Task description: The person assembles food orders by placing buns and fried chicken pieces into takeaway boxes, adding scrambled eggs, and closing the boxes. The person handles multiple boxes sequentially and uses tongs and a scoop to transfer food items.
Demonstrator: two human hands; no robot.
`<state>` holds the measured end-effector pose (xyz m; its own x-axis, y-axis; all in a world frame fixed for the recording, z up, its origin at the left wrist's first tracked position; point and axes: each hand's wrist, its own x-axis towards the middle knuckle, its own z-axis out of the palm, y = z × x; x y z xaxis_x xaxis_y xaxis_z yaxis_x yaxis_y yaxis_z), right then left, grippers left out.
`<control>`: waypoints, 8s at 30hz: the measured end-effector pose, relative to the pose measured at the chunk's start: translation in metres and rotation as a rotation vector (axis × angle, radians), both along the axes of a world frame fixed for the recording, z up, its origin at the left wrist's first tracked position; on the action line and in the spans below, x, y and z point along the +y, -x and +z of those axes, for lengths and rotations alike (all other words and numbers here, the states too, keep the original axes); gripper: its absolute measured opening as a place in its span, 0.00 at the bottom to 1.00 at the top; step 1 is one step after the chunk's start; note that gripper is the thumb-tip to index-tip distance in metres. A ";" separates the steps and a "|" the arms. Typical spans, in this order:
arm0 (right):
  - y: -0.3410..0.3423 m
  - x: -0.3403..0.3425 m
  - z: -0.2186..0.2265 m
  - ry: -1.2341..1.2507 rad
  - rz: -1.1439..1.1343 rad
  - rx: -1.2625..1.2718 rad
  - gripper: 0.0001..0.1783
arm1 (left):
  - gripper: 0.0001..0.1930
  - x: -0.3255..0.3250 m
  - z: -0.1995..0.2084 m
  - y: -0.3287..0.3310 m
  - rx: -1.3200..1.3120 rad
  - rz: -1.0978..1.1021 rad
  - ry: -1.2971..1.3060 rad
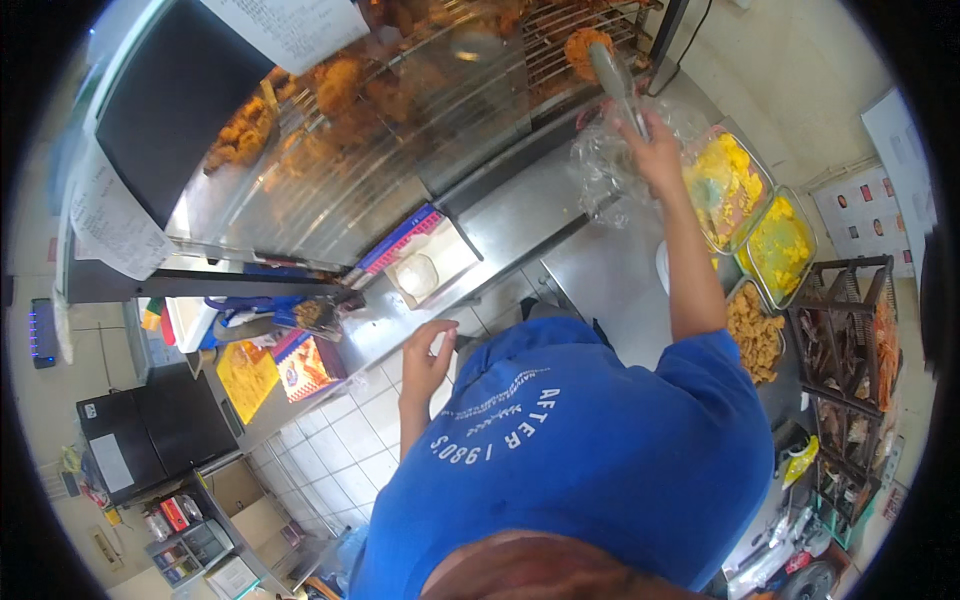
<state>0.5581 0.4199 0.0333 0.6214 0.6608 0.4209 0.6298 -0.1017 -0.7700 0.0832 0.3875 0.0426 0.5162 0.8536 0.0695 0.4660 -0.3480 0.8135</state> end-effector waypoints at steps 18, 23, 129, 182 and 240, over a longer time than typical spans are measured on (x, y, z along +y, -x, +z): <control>0.247 -0.023 -0.060 0.694 0.626 0.351 0.33 | 0.14 0.016 -0.055 0.037 -0.061 0.207 0.264; 0.238 -0.014 -0.004 0.940 0.661 -0.144 0.47 | 0.13 -0.003 -0.059 0.053 -0.048 0.265 0.306; 0.257 0.057 -0.137 0.396 0.353 0.219 0.25 | 0.23 0.039 -0.069 0.070 -0.219 0.605 -0.426; -0.118 -0.148 -0.069 1.046 -0.189 -0.041 0.16 | 0.27 0.013 -0.059 -0.417 0.223 -1.150 0.266; -0.080 -0.200 0.044 0.536 0.327 -0.771 0.11 | 0.20 0.065 -0.033 -0.499 -0.012 -1.094 0.677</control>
<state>0.6385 0.2198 0.0775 0.0563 0.9719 0.2285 0.9980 -0.0482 -0.0408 0.5820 0.4523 0.0097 0.9691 -0.1450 -0.1997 0.1928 -0.0609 0.9794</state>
